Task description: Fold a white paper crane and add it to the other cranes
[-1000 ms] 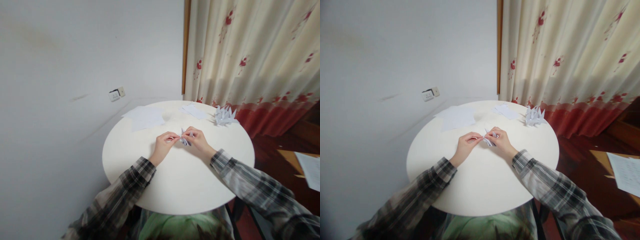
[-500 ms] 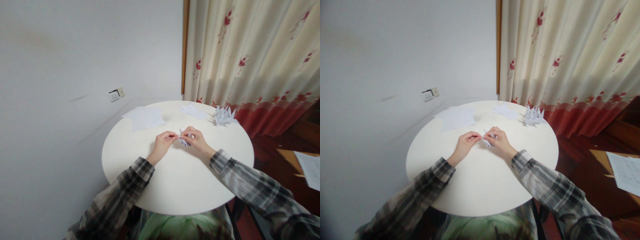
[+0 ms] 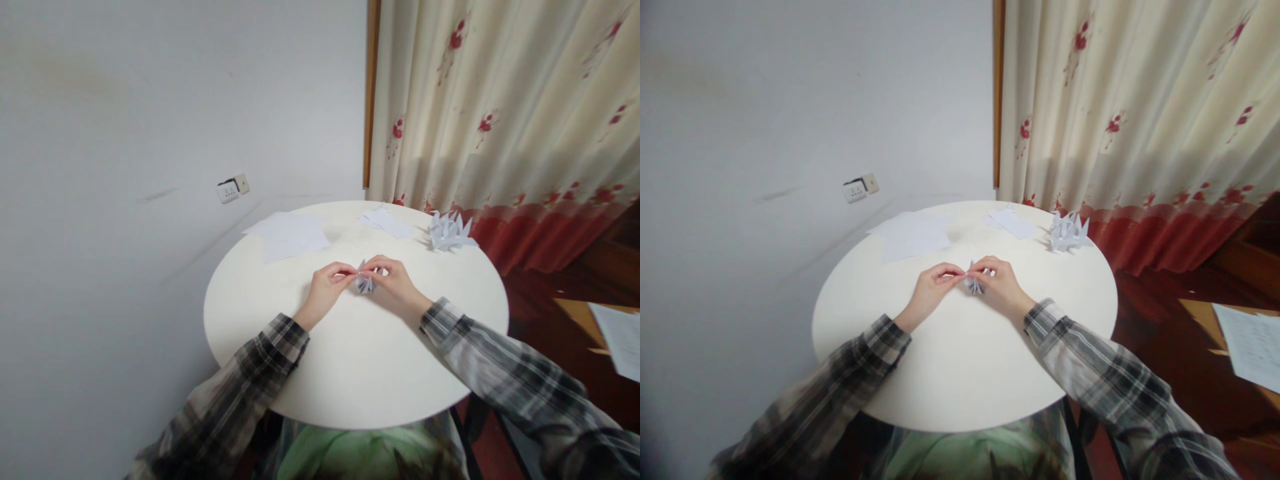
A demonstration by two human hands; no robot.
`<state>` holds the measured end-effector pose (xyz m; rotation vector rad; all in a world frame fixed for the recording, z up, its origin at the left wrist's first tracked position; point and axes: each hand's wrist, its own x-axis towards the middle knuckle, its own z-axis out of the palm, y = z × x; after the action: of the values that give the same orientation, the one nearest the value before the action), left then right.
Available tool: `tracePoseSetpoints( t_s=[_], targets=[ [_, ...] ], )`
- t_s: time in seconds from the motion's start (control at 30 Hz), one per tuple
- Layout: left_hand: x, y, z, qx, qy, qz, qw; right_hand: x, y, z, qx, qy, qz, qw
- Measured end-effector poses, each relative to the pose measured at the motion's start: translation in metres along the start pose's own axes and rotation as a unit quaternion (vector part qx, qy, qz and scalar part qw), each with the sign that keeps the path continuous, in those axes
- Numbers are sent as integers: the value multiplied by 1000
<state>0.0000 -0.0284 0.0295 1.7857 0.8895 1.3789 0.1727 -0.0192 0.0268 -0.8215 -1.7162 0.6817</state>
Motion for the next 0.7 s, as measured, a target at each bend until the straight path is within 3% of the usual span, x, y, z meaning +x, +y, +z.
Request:
tracePoseSetpoints(
  t_s=[0.33,0.7],
  targets=[
    [0,-4,3,-3,20,-28,999,2,-1,1,8,31,37,999],
    [0,-1,1,-16,25,-37,999,0,2,0,1,19,-8,1000]
  ],
)
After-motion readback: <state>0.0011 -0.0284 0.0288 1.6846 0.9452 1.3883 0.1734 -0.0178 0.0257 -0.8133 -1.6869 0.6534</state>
